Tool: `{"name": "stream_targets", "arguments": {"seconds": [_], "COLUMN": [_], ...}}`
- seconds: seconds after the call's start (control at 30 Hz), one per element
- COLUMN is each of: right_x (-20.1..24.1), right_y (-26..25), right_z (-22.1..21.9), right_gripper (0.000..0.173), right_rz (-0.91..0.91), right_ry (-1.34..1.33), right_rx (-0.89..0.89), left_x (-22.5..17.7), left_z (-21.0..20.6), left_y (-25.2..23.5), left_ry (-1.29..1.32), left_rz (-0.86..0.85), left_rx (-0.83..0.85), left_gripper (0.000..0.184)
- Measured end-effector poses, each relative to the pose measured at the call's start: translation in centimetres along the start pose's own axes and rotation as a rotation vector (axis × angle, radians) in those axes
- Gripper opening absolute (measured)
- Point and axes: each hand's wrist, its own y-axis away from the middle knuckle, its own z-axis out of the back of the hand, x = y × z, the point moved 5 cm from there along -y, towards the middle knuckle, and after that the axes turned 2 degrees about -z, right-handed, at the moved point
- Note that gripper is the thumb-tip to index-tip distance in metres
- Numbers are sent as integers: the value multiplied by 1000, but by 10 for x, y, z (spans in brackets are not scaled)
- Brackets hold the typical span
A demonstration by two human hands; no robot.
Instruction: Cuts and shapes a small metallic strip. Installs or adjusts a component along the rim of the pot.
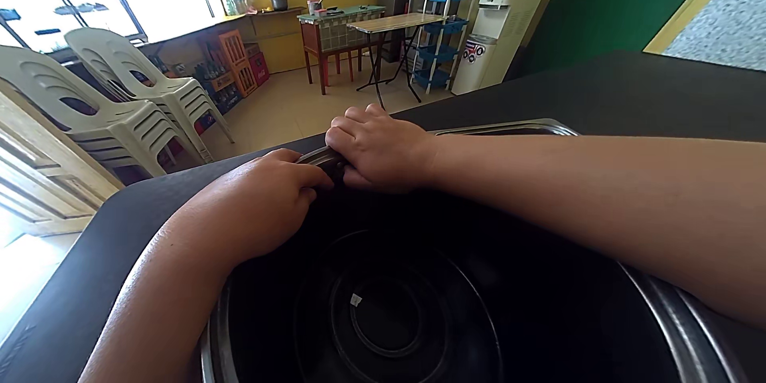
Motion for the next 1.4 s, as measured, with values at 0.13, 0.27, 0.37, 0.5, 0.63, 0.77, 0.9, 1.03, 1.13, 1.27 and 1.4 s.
{"name": "stream_targets", "arguments": {"seconds": [0.13, 0.27, 0.37, 0.5, 0.63, 0.77, 0.9, 1.03, 1.13, 1.27, 1.4], "right_x": [0, 0, -6, -19, -29, -33, -32, -30, -30, -29, -28], "right_y": [0, -3, -5, -3, -2, -1, 0, 1, 1, 1, 0], "right_z": [-1, 4, 13, 26, 29, 30, 32, 34, 34, 33, 32], "right_gripper": [35, 29, 25, 31, 29, 29, 29, 29, 28, 28, 26], "right_rz": [9, -24, -109, -251, -334, -404, -401, -389, -385, -373, -367], "right_ry": [15, -58, -310, -673, -897, -1030, -1033, -1020, -1007, -962, -887], "right_rx": [-13, 92, 127, 24, -99, -148, -140, -119, -106, -89, -69], "left_x": [1, 1, -1, 1, 2, 6, 6, 6, 7, 7, 7], "left_z": [-1, 0, 0, 0, 0, -2, -2, -2, -2, -2, -2], "left_y": [0, 0, 0, 0, -1, -1, -2, -2, -2, -2, -1], "left_ry": [-4, -6, -8, -15, -18, -27, -38, -37, -45, -43, -47], "left_rz": [-15, -18, -10, -39, -37, -88, -109, -111, -118, -120, -113], "left_rx": [-23, -13, 1, -20, -22, -69, -90, -94, -108, -110, -105], "left_gripper": [28, 28, 30, 29, 30, 28, 28, 28, 28, 28, 29]}}
